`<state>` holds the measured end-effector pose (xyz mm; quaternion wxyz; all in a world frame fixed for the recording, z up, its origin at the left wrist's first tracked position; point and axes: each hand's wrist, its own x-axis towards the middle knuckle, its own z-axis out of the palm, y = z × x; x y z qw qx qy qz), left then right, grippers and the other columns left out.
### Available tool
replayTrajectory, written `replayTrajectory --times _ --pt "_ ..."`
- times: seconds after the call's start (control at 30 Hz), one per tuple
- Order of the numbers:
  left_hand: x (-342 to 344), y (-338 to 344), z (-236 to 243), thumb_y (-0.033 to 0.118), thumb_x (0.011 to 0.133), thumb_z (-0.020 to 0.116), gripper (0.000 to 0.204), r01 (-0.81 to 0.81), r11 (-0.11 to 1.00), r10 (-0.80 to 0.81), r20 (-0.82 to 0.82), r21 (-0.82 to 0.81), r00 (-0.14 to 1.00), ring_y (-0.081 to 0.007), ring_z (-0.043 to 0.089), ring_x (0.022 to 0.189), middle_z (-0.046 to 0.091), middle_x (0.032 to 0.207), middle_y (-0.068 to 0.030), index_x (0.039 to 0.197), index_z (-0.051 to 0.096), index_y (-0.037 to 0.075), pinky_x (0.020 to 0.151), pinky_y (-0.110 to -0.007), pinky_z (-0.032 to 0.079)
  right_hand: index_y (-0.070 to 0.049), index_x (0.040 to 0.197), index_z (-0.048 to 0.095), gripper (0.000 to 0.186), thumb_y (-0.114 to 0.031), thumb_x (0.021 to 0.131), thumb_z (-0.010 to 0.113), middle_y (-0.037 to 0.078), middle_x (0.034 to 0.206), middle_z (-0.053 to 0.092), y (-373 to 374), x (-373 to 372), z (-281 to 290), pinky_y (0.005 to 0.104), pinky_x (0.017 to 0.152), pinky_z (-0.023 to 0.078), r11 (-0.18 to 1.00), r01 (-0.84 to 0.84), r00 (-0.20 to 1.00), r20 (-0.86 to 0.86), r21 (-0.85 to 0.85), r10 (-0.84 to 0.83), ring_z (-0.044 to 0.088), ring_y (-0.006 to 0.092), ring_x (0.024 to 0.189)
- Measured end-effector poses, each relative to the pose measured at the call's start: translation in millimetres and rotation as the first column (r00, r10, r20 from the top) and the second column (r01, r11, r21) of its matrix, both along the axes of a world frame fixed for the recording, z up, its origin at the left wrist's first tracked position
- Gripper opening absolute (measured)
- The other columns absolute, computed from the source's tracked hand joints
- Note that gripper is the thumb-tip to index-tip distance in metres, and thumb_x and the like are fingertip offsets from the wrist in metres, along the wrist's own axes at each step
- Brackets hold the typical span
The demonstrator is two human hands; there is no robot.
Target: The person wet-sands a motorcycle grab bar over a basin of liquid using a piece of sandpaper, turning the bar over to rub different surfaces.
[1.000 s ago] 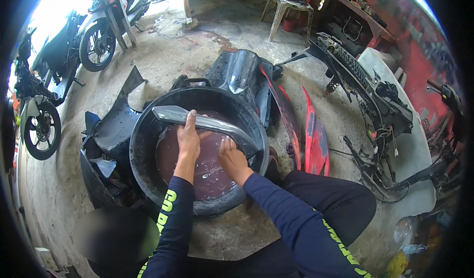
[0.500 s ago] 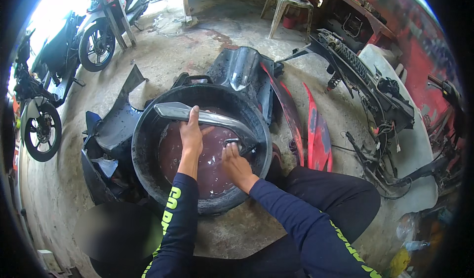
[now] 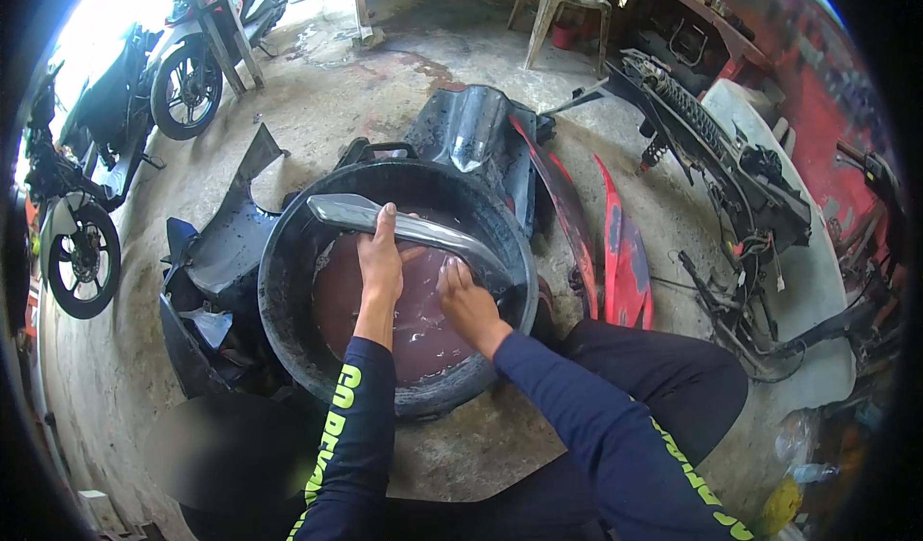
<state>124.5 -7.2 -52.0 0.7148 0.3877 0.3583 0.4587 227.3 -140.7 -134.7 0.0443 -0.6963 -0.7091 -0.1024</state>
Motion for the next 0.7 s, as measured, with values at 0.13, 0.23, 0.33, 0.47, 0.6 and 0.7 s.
replayTrajectory --times 0.13,0.23,0.33,0.47,0.6,0.7 --pt "-7 5 -5 0.031 0.101 0.062 0.040 0.021 1.000 -0.021 -0.007 -0.018 1.000 -0.0222 0.072 0.095 0.067 0.109 -0.0139 0.123 0.052 -0.001 0.064 -0.038 0.065 0.013 0.130 0.056 0.049 -0.010 0.087 0.055 0.029 0.138 0.054 -17 -15 -2 0.0367 0.110 0.044 1.000 -0.028 0.996 0.088 -0.009 0.028 0.046 0.0414 0.136" --pt "-3 6 -8 0.031 0.101 0.063 0.041 0.041 0.999 -0.040 0.014 -0.023 0.999 -0.0222 0.071 0.096 0.066 0.109 -0.0129 0.123 0.052 -0.002 0.063 -0.038 0.065 0.014 0.127 0.059 0.048 -0.012 0.088 0.054 0.032 0.135 0.056 -16 -11 -9 0.0366 0.109 0.045 0.993 -0.092 0.989 0.125 0.067 0.084 0.047 0.0415 0.135" --pt "0 5 -9 0.031 0.101 0.063 0.042 0.042 0.999 -0.042 0.029 -0.023 0.999 -0.0221 0.071 0.097 0.066 0.109 -0.0122 0.123 0.052 -0.002 0.063 -0.038 0.065 0.010 0.124 0.059 0.043 -0.009 0.086 0.055 0.026 0.132 0.055 10 -11 -5 0.0363 0.106 0.048 0.999 0.048 0.998 0.053 -0.017 -0.047 0.046 0.0401 0.135" --pt "-2 0 -8 0.031 0.100 0.064 0.041 -0.010 1.000 0.010 -0.006 -0.010 1.000 -0.0221 0.071 0.096 0.065 0.110 -0.0122 0.123 0.052 -0.002 0.064 -0.038 0.065 0.011 0.128 0.056 0.046 -0.010 0.087 0.056 0.027 0.135 0.053 -20 -12 -20 0.0356 0.109 0.045 0.995 -0.047 0.992 0.124 0.084 0.037 0.044 0.0406 0.135" --pt "-5 5 -3 0.033 0.100 0.064 0.043 0.051 0.999 -0.051 0.029 -0.012 0.998 -0.0234 0.071 0.100 0.066 0.112 -0.0157 0.124 0.051 0.000 0.065 -0.042 0.066 0.011 0.129 0.054 0.047 -0.009 0.087 0.056 0.028 0.135 0.052 9 -10 -3 0.0371 0.111 0.044 0.996 0.069 0.998 0.003 -0.055 -0.069 0.044 0.0405 0.136" --pt "-9 3 -1 0.033 0.100 0.063 0.041 0.041 0.999 -0.041 -0.016 -0.007 0.999 -0.0234 0.071 0.101 0.066 0.112 -0.0153 0.123 0.052 0.000 0.066 -0.042 0.066 0.014 0.125 0.057 0.043 -0.010 0.090 0.055 0.033 0.133 0.055 -19 -12 -8 0.0341 0.093 0.058 0.996 -0.055 0.998 0.016 0.066 0.054 0.052 0.0421 0.131"
